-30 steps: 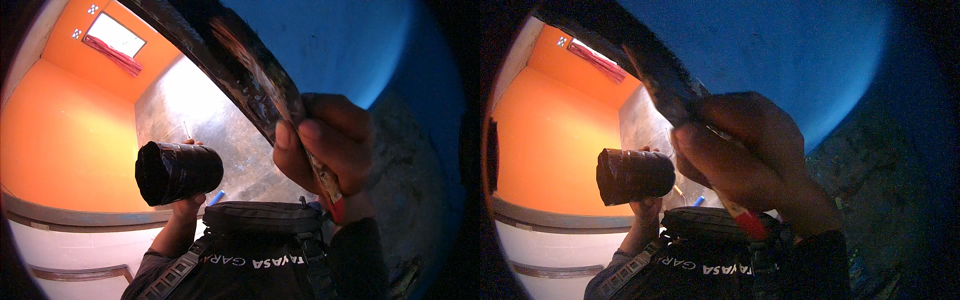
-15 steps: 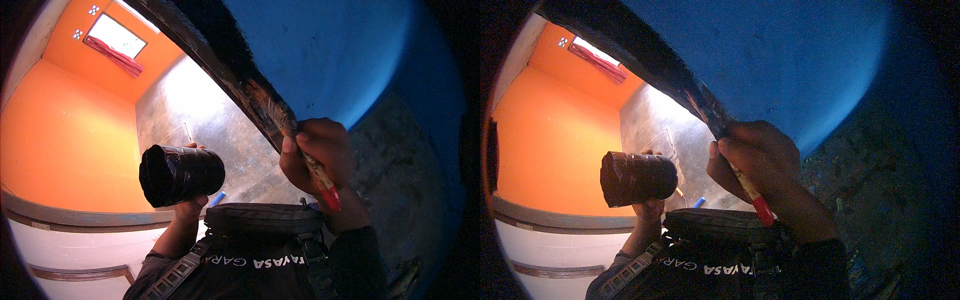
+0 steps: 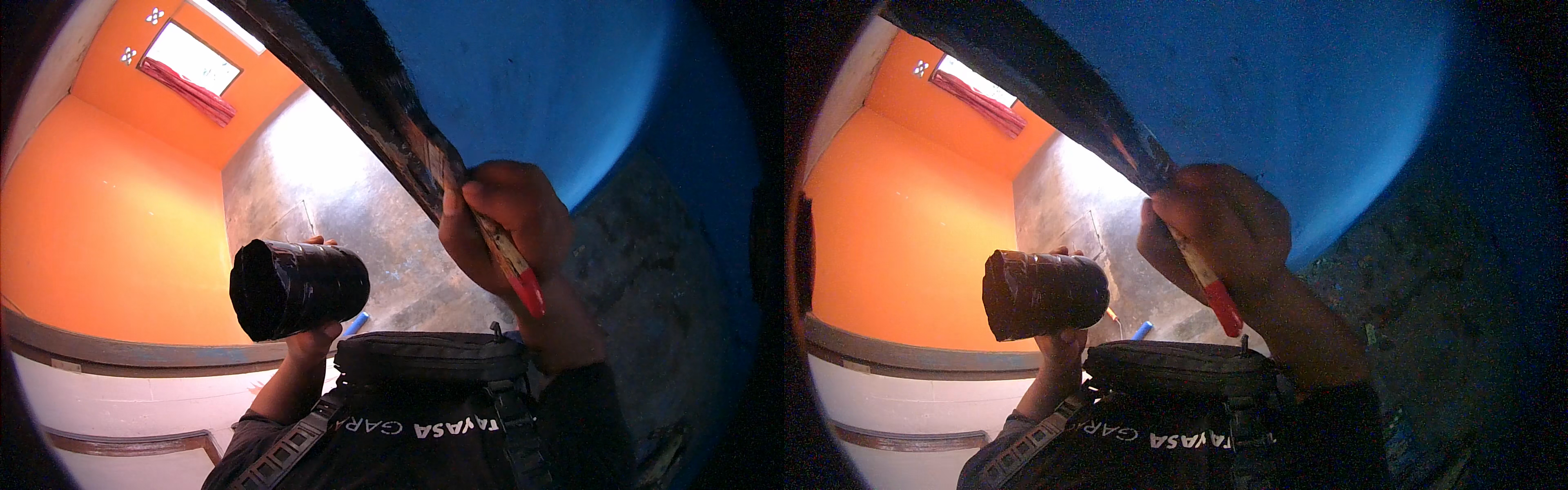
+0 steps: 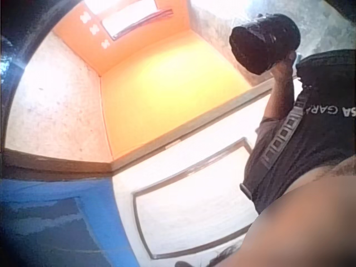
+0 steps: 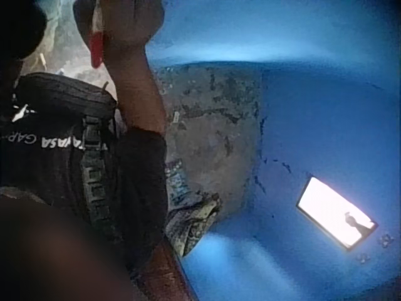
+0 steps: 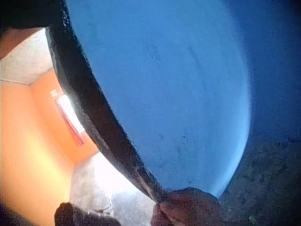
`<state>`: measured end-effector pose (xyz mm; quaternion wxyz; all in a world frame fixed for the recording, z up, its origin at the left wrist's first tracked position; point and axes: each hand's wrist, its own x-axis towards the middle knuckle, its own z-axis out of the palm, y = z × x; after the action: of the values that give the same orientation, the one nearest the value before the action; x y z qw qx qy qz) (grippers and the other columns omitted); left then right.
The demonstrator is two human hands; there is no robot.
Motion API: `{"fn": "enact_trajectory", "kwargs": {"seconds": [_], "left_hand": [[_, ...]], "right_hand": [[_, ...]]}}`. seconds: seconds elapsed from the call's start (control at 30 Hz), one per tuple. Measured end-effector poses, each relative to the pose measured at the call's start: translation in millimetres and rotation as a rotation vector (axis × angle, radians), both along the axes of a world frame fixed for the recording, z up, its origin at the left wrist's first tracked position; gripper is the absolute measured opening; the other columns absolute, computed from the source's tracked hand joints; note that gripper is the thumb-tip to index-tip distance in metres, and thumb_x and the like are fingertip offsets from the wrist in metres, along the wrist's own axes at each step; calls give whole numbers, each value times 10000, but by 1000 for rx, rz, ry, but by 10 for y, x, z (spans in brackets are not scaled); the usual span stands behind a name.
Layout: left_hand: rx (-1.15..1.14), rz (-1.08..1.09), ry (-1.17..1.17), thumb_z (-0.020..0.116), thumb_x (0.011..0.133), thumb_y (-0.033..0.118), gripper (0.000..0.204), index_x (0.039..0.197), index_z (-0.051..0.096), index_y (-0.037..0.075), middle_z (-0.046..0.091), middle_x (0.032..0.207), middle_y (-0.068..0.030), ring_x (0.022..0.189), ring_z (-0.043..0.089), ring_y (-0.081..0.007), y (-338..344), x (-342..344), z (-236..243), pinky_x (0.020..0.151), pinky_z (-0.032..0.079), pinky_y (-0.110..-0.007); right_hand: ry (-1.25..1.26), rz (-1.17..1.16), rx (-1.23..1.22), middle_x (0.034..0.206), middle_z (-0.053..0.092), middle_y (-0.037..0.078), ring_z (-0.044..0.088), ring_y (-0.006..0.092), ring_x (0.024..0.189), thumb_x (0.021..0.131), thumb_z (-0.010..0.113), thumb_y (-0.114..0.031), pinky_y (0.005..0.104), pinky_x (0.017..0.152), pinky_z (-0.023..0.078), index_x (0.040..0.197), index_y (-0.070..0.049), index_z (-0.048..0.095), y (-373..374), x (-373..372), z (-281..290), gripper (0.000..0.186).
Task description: The person paints a wooden door frame with black paint using a brush. They repeatedly dip the brush into a small container held in the other hand and apply paint to the vertical and horizontal sections of the frame.
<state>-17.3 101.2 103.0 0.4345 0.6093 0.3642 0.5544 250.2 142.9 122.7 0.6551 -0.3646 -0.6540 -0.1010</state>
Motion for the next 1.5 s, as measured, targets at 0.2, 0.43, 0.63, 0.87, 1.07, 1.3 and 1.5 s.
{"fn": "enact_trajectory", "kwargs": {"seconds": [0.2, 0.43, 0.63, 0.87, 1.07, 1.3, 1.5], "left_hand": [[-1, 7, 4, 810, 752, 455, 982, 1462, 270, 45, 440, 1412, -218, 1310, 486, -342, -3, 24, 8, 1070, 445, -459], [0, 5, 14, 795, 769, 447, 953, 1459, 277, 42, 440, 1414, -216, 1312, 485, -342, -19, 14, 12, 1067, 447, -459], [1, -7, 25, 782, 783, 440, 929, 1456, 284, 39, 440, 1415, -215, 1313, 483, -343, -61, -11, 0, 1065, 450, -459], [8, -22, 56, 766, 799, 432, 900, 1453, 292, 35, 441, 1416, -214, 1315, 482, -344, -62, -7, 5, 1061, 453, -458], [1, -46, 99, 753, 813, 425, 876, 1450, 298, 33, 441, 1417, -213, 1317, 480, -344, -108, -64, 30, 1059, 455, -458], [7, -59, 106, 738, 830, 417, 847, 1447, 306, 29, 441, 1418, -212, 1319, 479, -345, -73, -45, 4, 1056, 458, -458], [5, -69, 118, 725, 844, 411, 823, 1444, 313, 26, 441, 1419, -211, 1320, 477, -345, -42, -26, 44, 1053, 460, -458]], "right_hand": [[-17, 37, 28, 958, 634, 157, 649, 201, 758, 812, 755, -28, 284, 611, 524, 1028, -57, 557, -176, 133, 195, 295], [55, -13, 107, 965, 632, 157, 648, 199, 763, 812, 755, -30, 280, 609, 521, 1021, -55, 557, 123, 18, 341, 289], [-51, -47, -50, 970, 629, 157, 647, 197, 767, 813, 756, -31, 276, 608, 519, 1016, -53, 557, -112, 54, 72, 285], [56, 22, 192, 902, 637, 132, 654, 217, 727, 768, 775, -34, 289, 601, 533, 1011, -80, 591, 17, 57, 353, 308], [122, -66, 216, 776, 666, 90, 662, 230, 629, 670, 820, -43, 319, 569, 550, 982, -125, 656, 192, -66, 116, 362], [57, 80, 182, 917, 658, 155, 666, 222, 736, 766, 757, 28, 310, 600, 527, 998, -29, 572, 14, 7, 12, 302], [38, 159, 133, 891, 657, 152, 662, 215, 717, 768, 755, 28, 320, 591, 524, 994, -31, 572, 71, 17, 246, 297]]}}
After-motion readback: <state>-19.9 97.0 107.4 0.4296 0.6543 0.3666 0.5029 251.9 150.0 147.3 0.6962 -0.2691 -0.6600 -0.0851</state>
